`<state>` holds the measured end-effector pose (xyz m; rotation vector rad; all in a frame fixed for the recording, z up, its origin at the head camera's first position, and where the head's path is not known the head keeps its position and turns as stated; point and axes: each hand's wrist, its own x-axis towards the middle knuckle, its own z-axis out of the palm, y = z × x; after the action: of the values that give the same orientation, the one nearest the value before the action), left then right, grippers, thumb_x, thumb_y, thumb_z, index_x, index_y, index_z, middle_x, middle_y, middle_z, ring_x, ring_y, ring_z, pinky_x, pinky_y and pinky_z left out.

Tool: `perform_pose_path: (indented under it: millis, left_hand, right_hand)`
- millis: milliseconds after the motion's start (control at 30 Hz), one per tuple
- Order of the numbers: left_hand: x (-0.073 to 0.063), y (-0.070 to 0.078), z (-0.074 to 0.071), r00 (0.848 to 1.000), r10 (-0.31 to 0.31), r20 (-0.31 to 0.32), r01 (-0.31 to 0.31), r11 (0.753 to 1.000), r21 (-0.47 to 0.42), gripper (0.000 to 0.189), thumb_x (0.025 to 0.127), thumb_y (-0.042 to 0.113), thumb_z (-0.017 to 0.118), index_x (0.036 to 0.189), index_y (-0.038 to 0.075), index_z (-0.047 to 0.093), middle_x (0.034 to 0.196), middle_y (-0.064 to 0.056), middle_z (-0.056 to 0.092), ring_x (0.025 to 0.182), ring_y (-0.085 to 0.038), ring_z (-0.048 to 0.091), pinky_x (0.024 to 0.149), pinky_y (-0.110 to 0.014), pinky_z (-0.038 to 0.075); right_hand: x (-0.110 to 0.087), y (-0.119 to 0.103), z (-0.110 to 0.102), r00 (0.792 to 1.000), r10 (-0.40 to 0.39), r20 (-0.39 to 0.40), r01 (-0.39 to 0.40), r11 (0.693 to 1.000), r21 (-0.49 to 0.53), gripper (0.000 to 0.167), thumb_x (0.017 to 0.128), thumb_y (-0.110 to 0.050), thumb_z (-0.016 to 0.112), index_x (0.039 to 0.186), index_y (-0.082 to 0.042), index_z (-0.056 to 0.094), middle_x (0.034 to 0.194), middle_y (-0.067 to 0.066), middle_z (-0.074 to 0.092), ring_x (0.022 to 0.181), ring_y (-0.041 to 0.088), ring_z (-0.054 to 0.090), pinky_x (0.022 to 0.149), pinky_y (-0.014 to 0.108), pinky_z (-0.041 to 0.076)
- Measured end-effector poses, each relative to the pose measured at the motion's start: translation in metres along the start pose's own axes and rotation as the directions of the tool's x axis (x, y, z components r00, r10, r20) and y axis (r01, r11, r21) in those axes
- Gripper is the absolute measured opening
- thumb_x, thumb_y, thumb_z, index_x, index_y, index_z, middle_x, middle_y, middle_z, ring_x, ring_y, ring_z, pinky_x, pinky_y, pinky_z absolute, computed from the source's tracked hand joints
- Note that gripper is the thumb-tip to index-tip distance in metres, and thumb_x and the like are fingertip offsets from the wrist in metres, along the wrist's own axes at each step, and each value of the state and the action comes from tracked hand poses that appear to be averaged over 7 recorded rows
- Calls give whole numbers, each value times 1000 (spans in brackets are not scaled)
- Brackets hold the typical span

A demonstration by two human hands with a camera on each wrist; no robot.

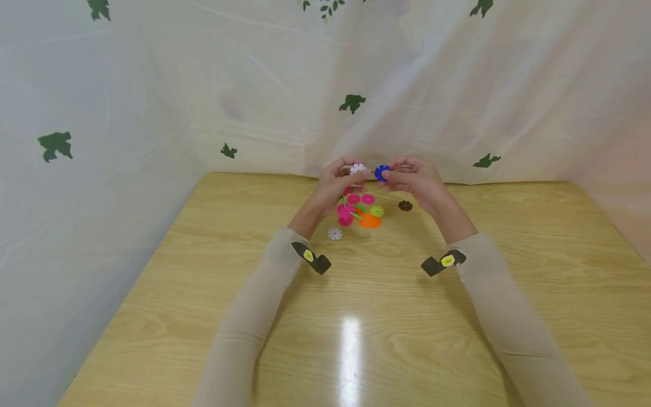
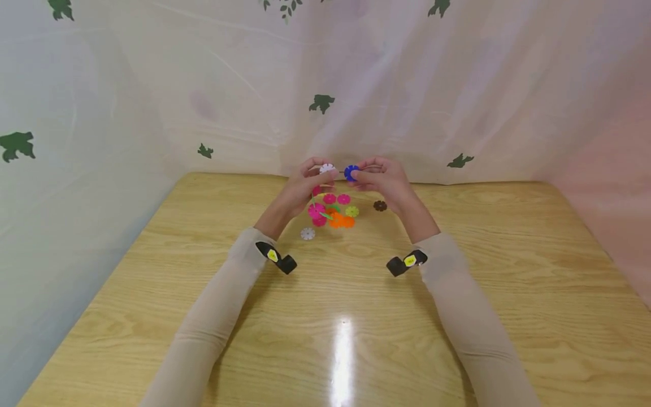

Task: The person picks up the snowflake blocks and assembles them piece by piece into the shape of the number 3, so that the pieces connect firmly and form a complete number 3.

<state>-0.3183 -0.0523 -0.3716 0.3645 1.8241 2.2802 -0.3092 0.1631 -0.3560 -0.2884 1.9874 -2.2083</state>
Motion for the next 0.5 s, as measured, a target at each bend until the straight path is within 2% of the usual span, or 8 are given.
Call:
perform_pose_path:
  millis: [133, 367, 500]
  left_hand:
    - [1, 0, 0, 1000, 3, -2, -3, 1000, -12, 14, 97, 7, 68, 109, 7, 62, 97, -4, 64, 81, -19, 69, 84, -34, 62]
    - [-1, 3, -1, 999, -18, -37, 18, 1000, -18, 25, 96, 8, 70, 118, -1, 64, 99, -4, 69, 96, -25, 72, 104, -50, 53]
    - [-1, 3, -1, 999, -14, -49, 12, 999, -38, 24, 94, 5, 71, 117, -3, 66, 97, -5, 70, 104, -35, 73, 108, -55, 48]
  right_hand:
    - [1, 0, -1, 1000, -7, -17, 7, 1000, -25, 7, 96, -4, 68, 100, -2, 63, 90, 2, 76, 79, 15, 76, 79, 29, 62]
    - [1, -1, 1, 999, -23, -33, 23, 1000, -18, 8, 95, -3, 69, 100, 0, 64, 89, 3, 76, 80, 18, 76, 81, 31, 62]
    - [1, 0, 2, 998, -50, -44, 49, 999, -3, 5, 93, 0, 70, 97, 0, 67, 86, 5, 76, 76, 17, 76, 76, 30, 63]
